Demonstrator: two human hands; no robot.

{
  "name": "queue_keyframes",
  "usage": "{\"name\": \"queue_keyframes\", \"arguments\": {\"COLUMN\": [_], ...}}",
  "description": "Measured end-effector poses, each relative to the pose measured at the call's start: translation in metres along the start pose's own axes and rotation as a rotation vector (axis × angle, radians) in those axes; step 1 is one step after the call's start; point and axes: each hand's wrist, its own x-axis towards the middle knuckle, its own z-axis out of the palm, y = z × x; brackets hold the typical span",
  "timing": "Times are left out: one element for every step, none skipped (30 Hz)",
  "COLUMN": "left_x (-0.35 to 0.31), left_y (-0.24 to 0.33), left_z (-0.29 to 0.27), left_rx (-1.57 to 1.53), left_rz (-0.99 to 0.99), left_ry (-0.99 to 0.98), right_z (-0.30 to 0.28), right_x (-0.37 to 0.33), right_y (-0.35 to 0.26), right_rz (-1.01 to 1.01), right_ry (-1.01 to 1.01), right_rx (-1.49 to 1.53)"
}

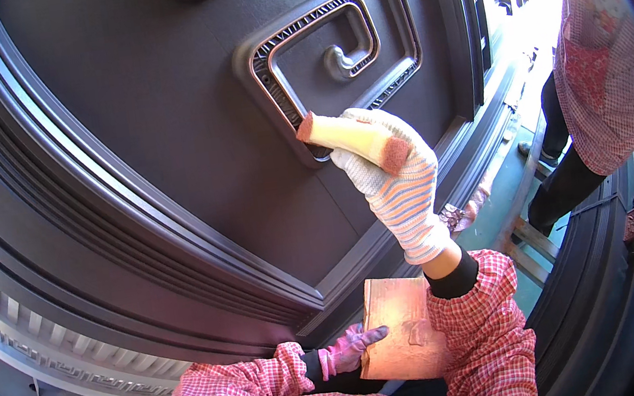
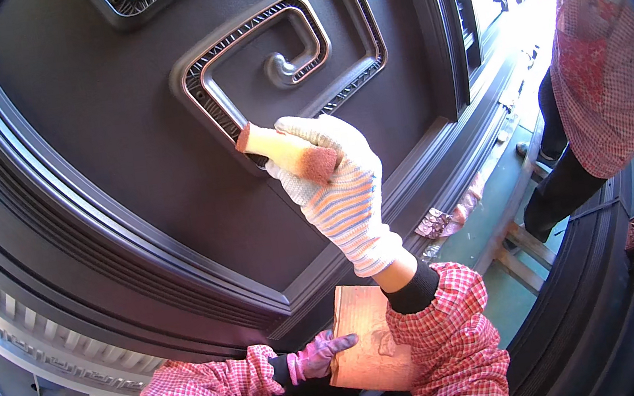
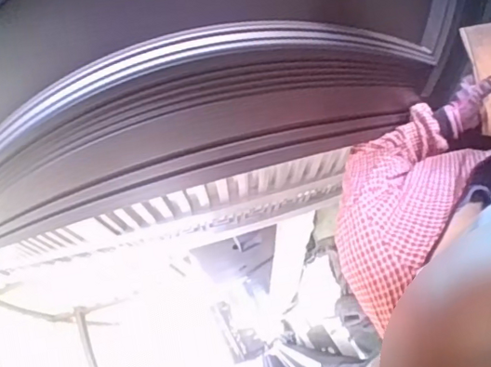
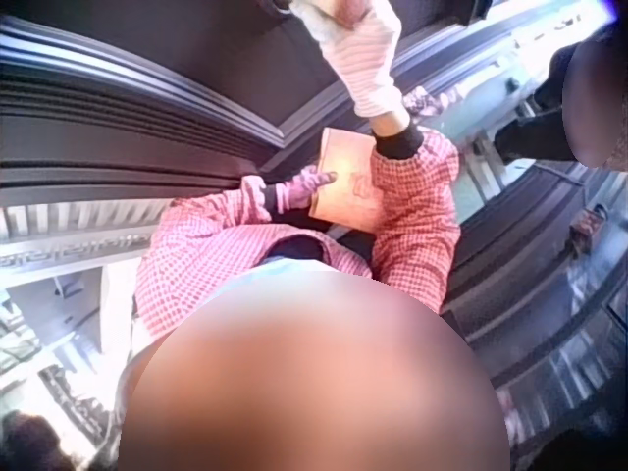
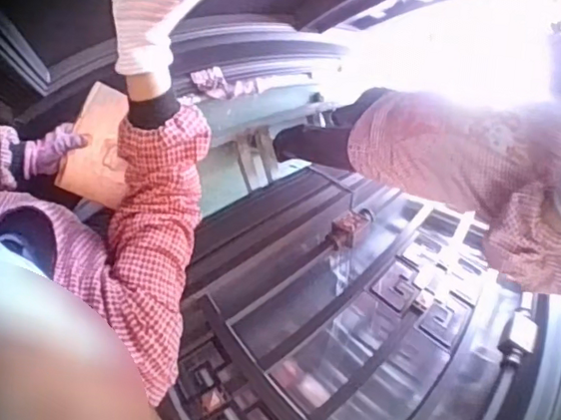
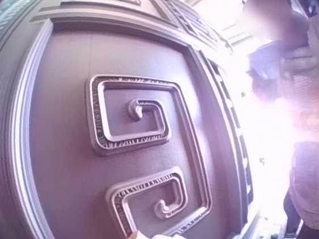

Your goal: The person uses a sponge to apply a reddish-brown finish to the recessed decorative patterns on a large dark wooden panel. They repeatedly dip the sponge into a small container to reload the finish and continue working on the panel's details.

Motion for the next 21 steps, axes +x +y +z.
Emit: {"name": "queue_keyframes", "arguments": {"left_x": [0.001, 0.001, 0.001, 0.001, 0.001, 0.002, 0.001, 0.000, -0.002, -0.004, -0.003, 0.000, 0.001, 0.001, 0.001, 0.001, 0.001, 0.002, 0.001, -0.001, -0.003], "left_y": [-0.001, 0.000, 0.000, -0.001, -0.001, -0.002, -0.001, 0.000, 0.001, 0.003, 0.000, -0.004, -0.004, -0.004, -0.003, -0.002, -0.003, -0.005, -0.004, -0.002, 0.002], "left_z": [0.000, -0.001, -0.002, -0.002, -0.002, -0.003, -0.002, 0.000, 0.002, 0.005, 0.001, -0.004, -0.005, -0.005, -0.005, -0.004, -0.006, -0.008, -0.006, -0.003, 0.000], "left_rx": [-0.004, -0.001, 0.001, 0.002, 0.009, 0.016, 0.023, 0.019, 0.014, 0.012, 0.017, 0.022, 0.028, 0.025, 0.021, 0.018, 0.017, 0.017, 0.016, 0.022, 0.028], "left_rz": [0.000, -0.009, -0.019, -0.030, -0.021, -0.012, 0.000, 0.000, 0.001, 0.004, 0.010, 0.017, 0.022, 0.008, -0.006, -0.016, -0.006, 0.004, 0.015, 0.010, 0.005], "left_ry": [-0.001, 0.004, 0.009, 0.011, 0.009, 0.007, 0.009, 0.013, 0.017, 0.022, 0.023, 0.024, 0.023, 0.023, 0.021, 0.022, 0.018, 0.014, 0.010, 0.012, 0.015], "right_z": [-0.003, -0.005, -0.008, -0.011, -0.014, -0.017, -0.019, -0.018, -0.016, -0.013, -0.008, -0.005, -0.003, -0.001, 0.001, 0.001, 0.000, -0.001, -0.002, -0.004, -0.007], "right_x": [-0.002, -0.005, -0.009, -0.012, -0.015, -0.017, -0.017, -0.016, -0.014, -0.011, -0.007, -0.003, 0.001, 0.004, 0.005, 0.004, 0.003, 0.001, -0.003, -0.007, -0.011], "right_y": [0.002, 0.003, 0.003, 0.003, 0.003, 0.003, 0.002, 0.001, 0.000, -0.002, -0.002, -0.004, -0.007, -0.008, -0.004, -0.003, -0.002, 0.000, 0.002, 0.003, 0.004], "right_rz": [0.009, 0.017, 0.053, 0.057, 0.061, 0.065, 0.051, 0.055, 0.060, 0.063, 0.044, 0.018, -0.007, -0.033, -0.036, -0.034, -0.031, -0.028, 0.006, 0.016, 0.027], "right_ry": [-0.007, -0.014, -0.006, -0.017, -0.028, -0.040, -0.046, -0.021, 0.004, 0.031, 0.052, 0.044, 0.038, 0.032, 0.027, 0.018, 0.009, 0.001, -0.005, -0.011, -0.017], "right_rx": [-0.015, -0.030, -0.041, -0.063, -0.085, -0.107, -0.136, -0.090, -0.043, 0.007, 0.054, 0.024, -0.010, -0.043, -0.015, -0.035, -0.055, -0.076, -0.022, -0.052, -0.081]}}
